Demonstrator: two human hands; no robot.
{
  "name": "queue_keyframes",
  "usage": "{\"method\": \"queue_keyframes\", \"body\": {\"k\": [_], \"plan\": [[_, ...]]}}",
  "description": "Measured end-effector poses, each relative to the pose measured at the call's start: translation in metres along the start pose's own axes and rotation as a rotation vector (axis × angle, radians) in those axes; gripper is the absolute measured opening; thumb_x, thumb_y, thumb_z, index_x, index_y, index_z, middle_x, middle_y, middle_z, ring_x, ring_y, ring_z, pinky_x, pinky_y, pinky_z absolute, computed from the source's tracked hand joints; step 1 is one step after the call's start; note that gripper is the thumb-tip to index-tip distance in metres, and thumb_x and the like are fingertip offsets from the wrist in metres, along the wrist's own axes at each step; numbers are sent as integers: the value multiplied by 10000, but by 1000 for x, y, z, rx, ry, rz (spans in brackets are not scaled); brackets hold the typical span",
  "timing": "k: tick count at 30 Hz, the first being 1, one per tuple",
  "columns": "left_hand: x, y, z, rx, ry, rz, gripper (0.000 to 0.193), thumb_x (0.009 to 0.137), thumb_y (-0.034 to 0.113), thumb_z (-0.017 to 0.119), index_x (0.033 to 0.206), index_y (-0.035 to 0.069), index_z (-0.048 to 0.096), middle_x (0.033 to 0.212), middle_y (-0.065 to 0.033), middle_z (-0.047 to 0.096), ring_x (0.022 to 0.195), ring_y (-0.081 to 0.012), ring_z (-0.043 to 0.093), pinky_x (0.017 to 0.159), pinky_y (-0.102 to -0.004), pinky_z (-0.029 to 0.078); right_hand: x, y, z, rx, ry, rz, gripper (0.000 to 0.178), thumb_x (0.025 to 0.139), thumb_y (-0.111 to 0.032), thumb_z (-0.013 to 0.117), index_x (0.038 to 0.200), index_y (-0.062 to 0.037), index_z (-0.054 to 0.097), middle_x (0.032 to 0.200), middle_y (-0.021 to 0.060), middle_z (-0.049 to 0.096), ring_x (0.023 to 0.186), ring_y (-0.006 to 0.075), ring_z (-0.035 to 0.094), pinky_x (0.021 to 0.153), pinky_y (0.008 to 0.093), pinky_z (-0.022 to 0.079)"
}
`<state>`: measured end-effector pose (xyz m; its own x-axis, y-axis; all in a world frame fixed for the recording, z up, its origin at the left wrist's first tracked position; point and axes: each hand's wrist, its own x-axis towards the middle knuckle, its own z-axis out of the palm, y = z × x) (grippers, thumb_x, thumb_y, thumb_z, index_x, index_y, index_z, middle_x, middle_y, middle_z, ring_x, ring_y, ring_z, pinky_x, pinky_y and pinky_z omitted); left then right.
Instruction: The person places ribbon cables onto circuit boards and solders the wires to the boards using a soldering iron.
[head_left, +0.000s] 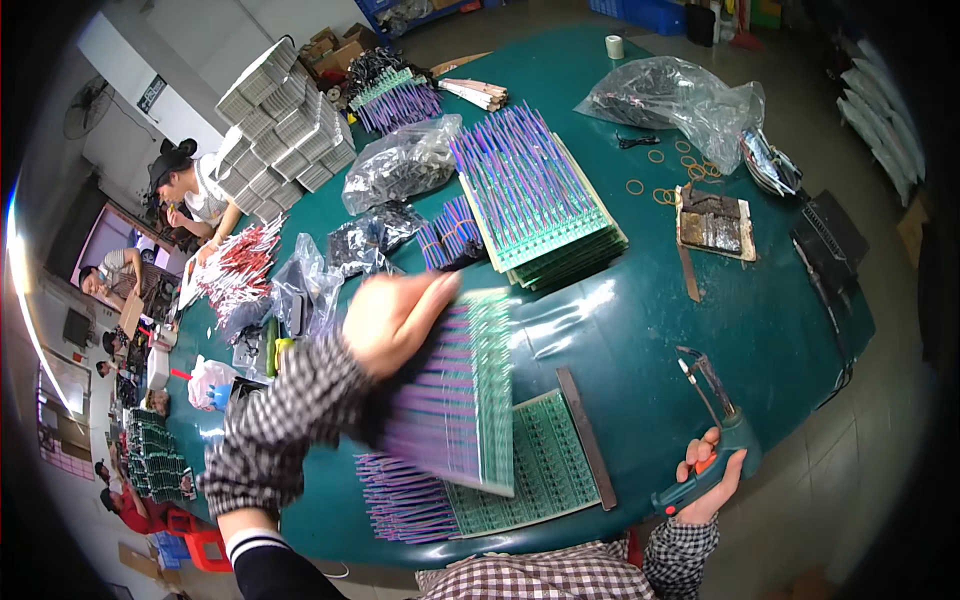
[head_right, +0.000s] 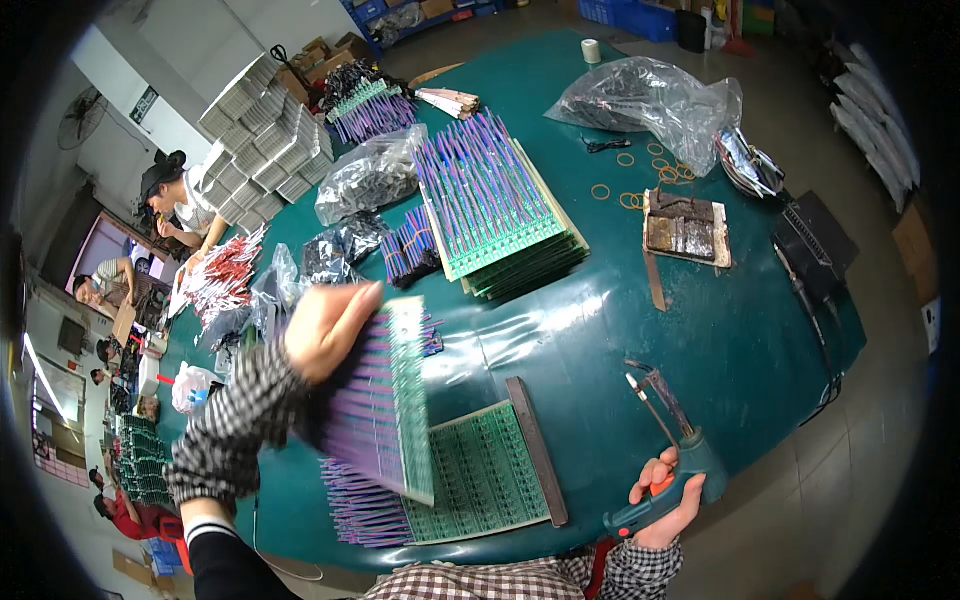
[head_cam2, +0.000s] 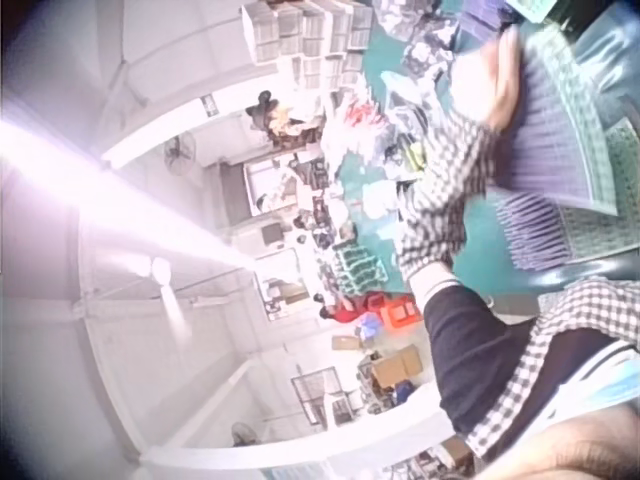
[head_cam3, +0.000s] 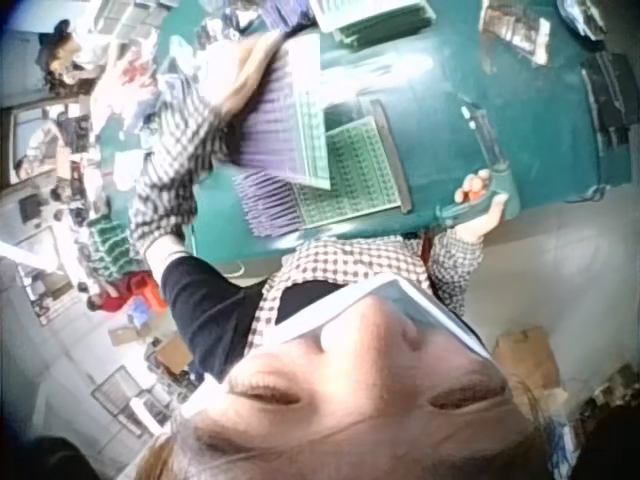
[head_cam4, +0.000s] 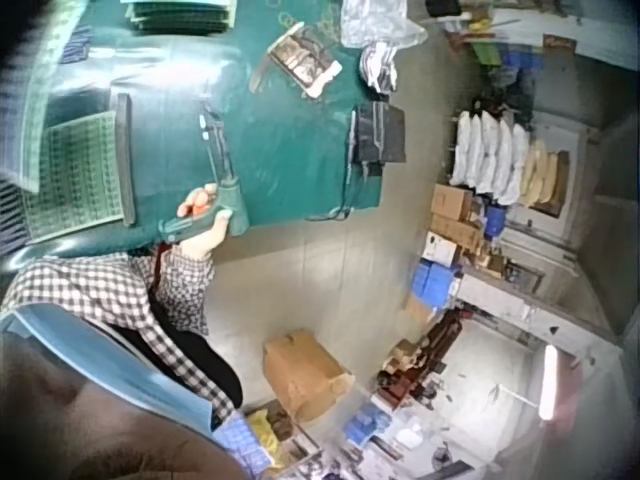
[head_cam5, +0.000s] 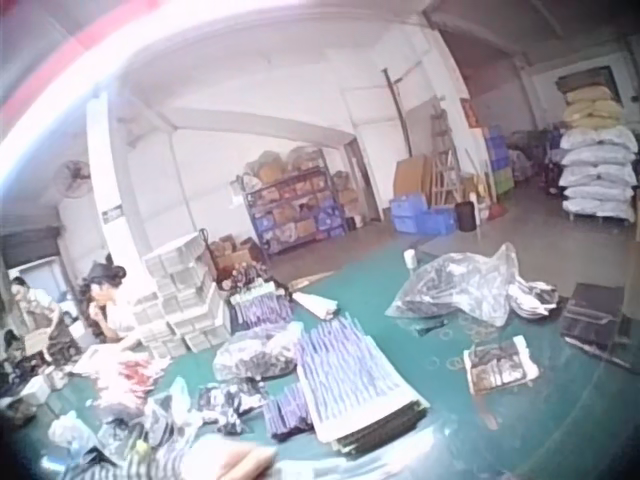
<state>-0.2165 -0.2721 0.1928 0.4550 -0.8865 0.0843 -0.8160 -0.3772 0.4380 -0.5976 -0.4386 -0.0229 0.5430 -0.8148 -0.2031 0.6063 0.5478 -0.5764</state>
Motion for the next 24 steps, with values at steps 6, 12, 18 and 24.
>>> {"method": "queue_keyframes", "body": {"k": [6, 12, 18, 24], "plan": [[198, -16, -11, 585, -21, 779, 498, 1055, 369, 553, 654, 78, 605, 536, -146, 520, 539, -346, 571, 617, -464, 455, -1, 1, -2, 54, 8, -15, 595, 1026, -558, 552, 1201, 10, 543, 841, 50, 571, 803, 169, 577, 500, 302, 579], [291, -21, 56, 628, -147, 1010, 621, 1065, 503, 477, 609, 127, 668, 507, -59, 554, 585, -278, 614, 788, -423, 460, -7, 6, -17, 125, -40, -41, 626, 1031, -546, 552, 1254, 35, 487, 879, 98, 576, 834, 218, 594, 528, 355, 604], [287, -43, 75, 745, -53, 1078, 472, 1004, 448, 583, 673, 126, 677, 852, -39, 620, 967, -202, 607, 875, -439, 471, -7, 7, -36, 236, -119, -32, 589, 1091, -503, 434, 1279, 55, 428, 990, 147, 564, 922, 249, 569, 600, 387, 618], [127, -29, 72, 362, 386, 243, 672, 842, 566, 747, 1357, 157, 608, 1332, -263, 544, 1325, -437, 499, 1092, -575, 399, -5, -4, -17, 169, -116, -33, 592, 1052, -495, 539, 1284, 43, 454, 946, 128, 575, 883, 236, 590, 600, 381, 628]]}}
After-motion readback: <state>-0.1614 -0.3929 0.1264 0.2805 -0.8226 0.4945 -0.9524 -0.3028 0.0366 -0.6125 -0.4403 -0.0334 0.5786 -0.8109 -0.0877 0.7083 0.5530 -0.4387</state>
